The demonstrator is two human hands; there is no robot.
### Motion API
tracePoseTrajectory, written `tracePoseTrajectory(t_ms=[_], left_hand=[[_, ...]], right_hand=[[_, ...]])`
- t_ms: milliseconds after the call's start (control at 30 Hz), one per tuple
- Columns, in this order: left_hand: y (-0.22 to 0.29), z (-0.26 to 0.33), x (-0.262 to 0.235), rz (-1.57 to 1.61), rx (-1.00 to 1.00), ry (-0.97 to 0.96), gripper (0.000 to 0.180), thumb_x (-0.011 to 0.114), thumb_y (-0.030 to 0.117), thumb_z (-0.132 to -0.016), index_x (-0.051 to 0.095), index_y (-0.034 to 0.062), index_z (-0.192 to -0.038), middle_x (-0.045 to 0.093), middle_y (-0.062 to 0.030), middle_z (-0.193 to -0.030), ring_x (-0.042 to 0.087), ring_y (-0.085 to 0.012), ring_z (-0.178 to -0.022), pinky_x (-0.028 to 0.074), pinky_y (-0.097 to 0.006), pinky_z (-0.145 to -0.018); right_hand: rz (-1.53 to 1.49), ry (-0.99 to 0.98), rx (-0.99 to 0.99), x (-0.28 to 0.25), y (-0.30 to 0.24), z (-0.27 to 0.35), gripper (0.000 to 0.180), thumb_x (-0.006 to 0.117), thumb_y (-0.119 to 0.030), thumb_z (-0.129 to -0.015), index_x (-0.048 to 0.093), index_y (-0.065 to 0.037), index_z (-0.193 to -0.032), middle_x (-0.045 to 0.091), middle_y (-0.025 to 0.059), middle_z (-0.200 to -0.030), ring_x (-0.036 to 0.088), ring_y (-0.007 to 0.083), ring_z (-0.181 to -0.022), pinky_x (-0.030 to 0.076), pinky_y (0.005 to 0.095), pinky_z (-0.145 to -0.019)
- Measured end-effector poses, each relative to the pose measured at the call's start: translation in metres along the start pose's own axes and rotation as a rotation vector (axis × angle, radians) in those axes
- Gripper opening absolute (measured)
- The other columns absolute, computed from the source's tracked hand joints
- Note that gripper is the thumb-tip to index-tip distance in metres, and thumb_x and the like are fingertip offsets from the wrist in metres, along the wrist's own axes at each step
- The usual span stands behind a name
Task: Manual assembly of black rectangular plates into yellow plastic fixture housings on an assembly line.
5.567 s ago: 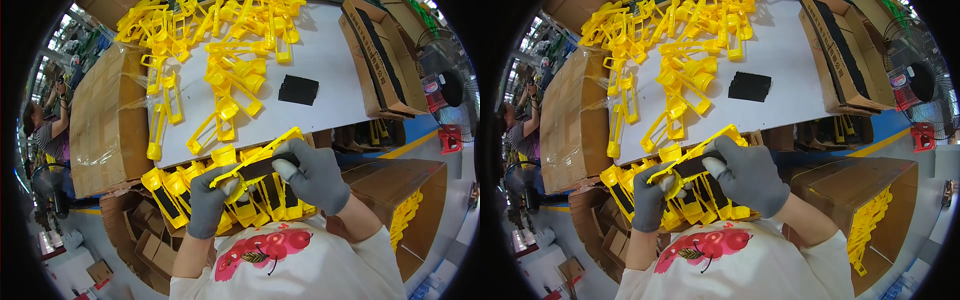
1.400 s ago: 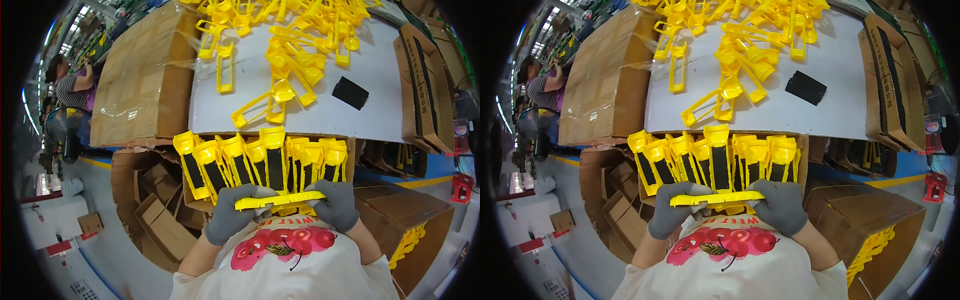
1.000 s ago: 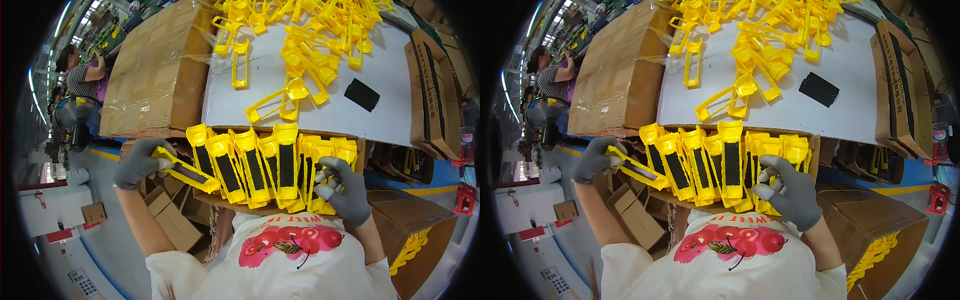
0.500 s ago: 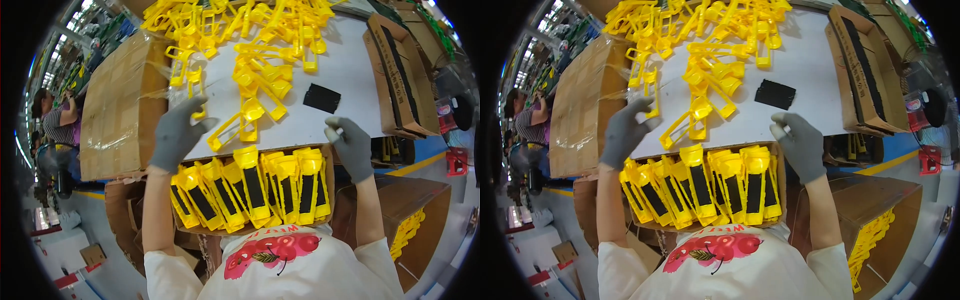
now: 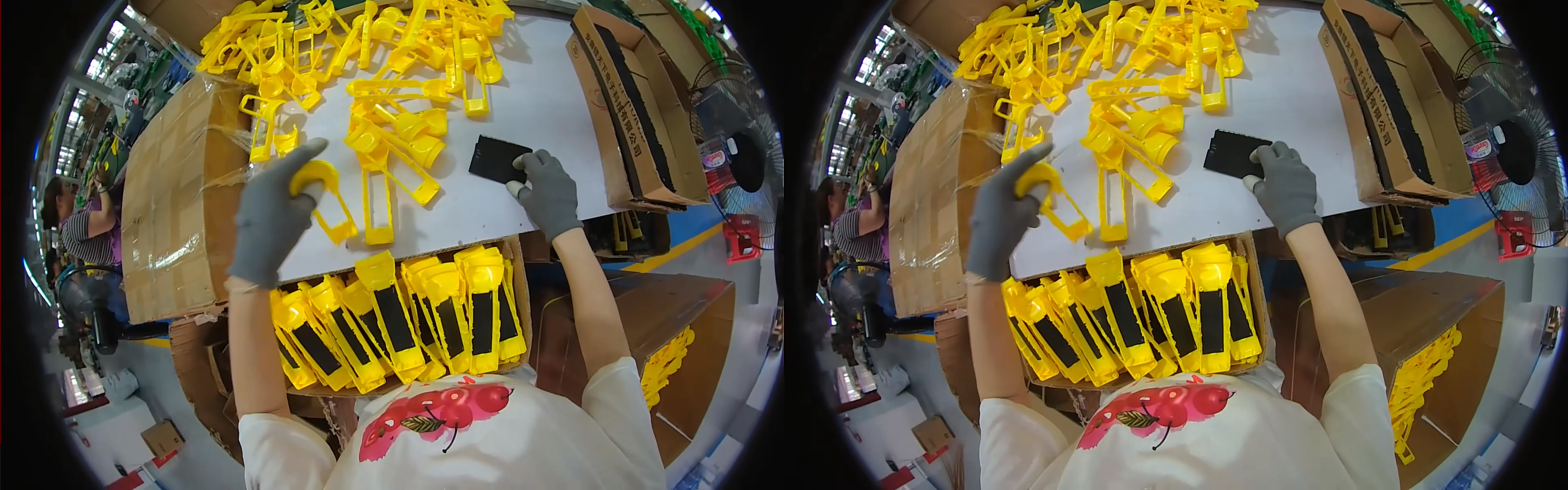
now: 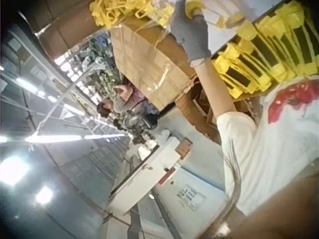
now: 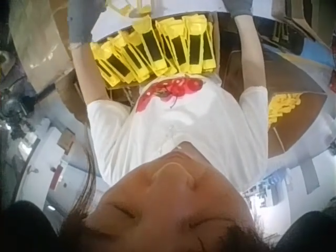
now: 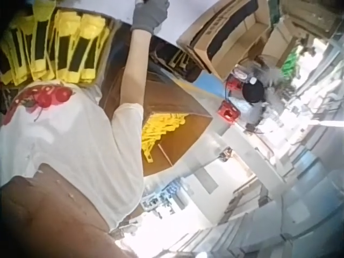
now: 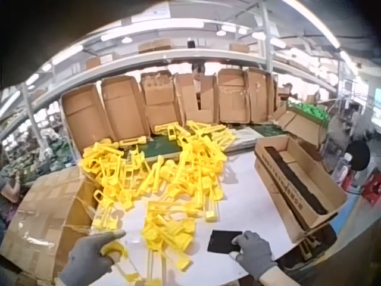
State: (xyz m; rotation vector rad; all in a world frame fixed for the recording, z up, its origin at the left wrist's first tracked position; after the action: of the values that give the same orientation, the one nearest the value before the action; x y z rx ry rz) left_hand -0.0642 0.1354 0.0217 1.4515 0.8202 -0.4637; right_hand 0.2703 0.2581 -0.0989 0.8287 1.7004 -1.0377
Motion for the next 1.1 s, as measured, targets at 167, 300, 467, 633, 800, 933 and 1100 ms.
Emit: tracePoseTrajectory(t_ms=[167,300,467,633,800,933,1100], left_hand=[[0.004,0.052,-0.049,0.496,-0.266,0.076,0.018,0.056,-0.001,-0.085,0.061,-0.0007,-0.102,0.066,-0.0094,-0.094,0.066,-0.0171,-0.078,0.056,-0.026,-0.065],[-0.003,0.100,-0.033,0.764,-0.375,0.185,0.020,0.062,0.006,-0.086,0.056,0.0009,-0.105,0.067,-0.0166,-0.103,0.069,-0.0229,-0.087,0.057,-0.028,-0.072],[-0.004,0.148,0.019,1.093,-0.482,0.153,0.039,0.062,0.006,-0.085,0.057,-0.0043,-0.123,0.067,-0.0182,-0.104,0.069,-0.0263,-0.084,0.059,-0.028,-0.067],[0.025,0.150,0.041,1.195,-0.555,-0.009,0.031,0.057,0.000,-0.085,0.061,-0.0061,-0.115,0.067,-0.0177,-0.098,0.070,-0.0273,-0.078,0.059,-0.030,-0.066],[0.031,0.156,0.053,1.131,-0.574,0.021,0.031,0.058,0.006,-0.086,0.060,-0.0062,-0.114,0.065,-0.0188,-0.097,0.068,-0.0281,-0.070,0.054,-0.027,-0.054],[0.036,0.160,0.052,1.083,-0.601,0.007,0.031,0.057,0.003,-0.085,0.060,-0.0068,-0.114,0.066,-0.0207,-0.097,0.069,-0.0299,-0.070,0.056,-0.029,-0.055],[0.039,0.159,0.050,1.143,-0.581,-0.025,0.027,0.059,-0.001,-0.086,0.064,-0.0057,-0.112,0.067,-0.0136,-0.093,0.069,-0.0207,-0.075,0.059,-0.029,-0.064]], right_hand=[[-0.064,0.045,-0.037,-0.003,-0.001,0.003,0.026,0.077,-0.020,-0.073,0.060,-0.011,-0.090,0.061,0.0063,-0.092,0.060,0.0263,-0.087,0.050,0.0390,-0.073],[-0.869,0.000,0.269,-0.043,-0.034,0.026,0.016,0.065,-0.013,-0.089,0.052,-0.004,-0.094,0.064,0.0047,-0.074,0.060,0.0122,-0.061,0.047,0.0241,-0.056],[-1.092,-0.265,-0.037,-0.106,-0.110,0.079,0.019,0.065,-0.007,-0.086,0.062,-0.004,-0.104,0.066,0.0056,-0.085,0.061,0.0065,-0.070,0.050,0.0242,-0.063],[-0.971,-0.405,0.027,-0.099,-0.132,0.091,0.018,0.066,-0.014,-0.087,0.063,-0.006,-0.102,0.068,0.0088,-0.081,0.066,0.0154,-0.066,0.052,0.0279,-0.063],[-0.781,-0.220,-0.128,-0.099,-0.134,0.095,0.016,0.066,-0.018,-0.088,0.063,-0.007,-0.099,0.067,0.0117,-0.080,0.067,0.0255,-0.065,0.052,0.0304,-0.060],[-0.784,-0.365,-0.072,-0.104,-0.133,0.092,0.014,0.065,-0.018,-0.088,0.063,-0.007,-0.096,0.067,0.0122,-0.076,0.067,0.0270,-0.065,0.052,0.0318,-0.059],[-0.822,-0.380,-0.072,-0.106,-0.132,0.092,0.012,0.065,-0.017,-0.087,0.063,-0.007,-0.093,0.066,0.0131,-0.075,0.067,0.0276,-0.065,0.052,0.0327,-0.059]])
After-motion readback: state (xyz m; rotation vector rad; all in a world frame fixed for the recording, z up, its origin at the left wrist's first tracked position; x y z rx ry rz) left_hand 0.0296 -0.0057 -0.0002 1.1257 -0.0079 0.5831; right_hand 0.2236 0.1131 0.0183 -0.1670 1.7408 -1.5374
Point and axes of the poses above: each hand's wrist, its own z-axis away from the middle knuckle, its own x-axis out of the palm, y = z × x, the point moved 1 cm from there along -z, towards the middle knuckle
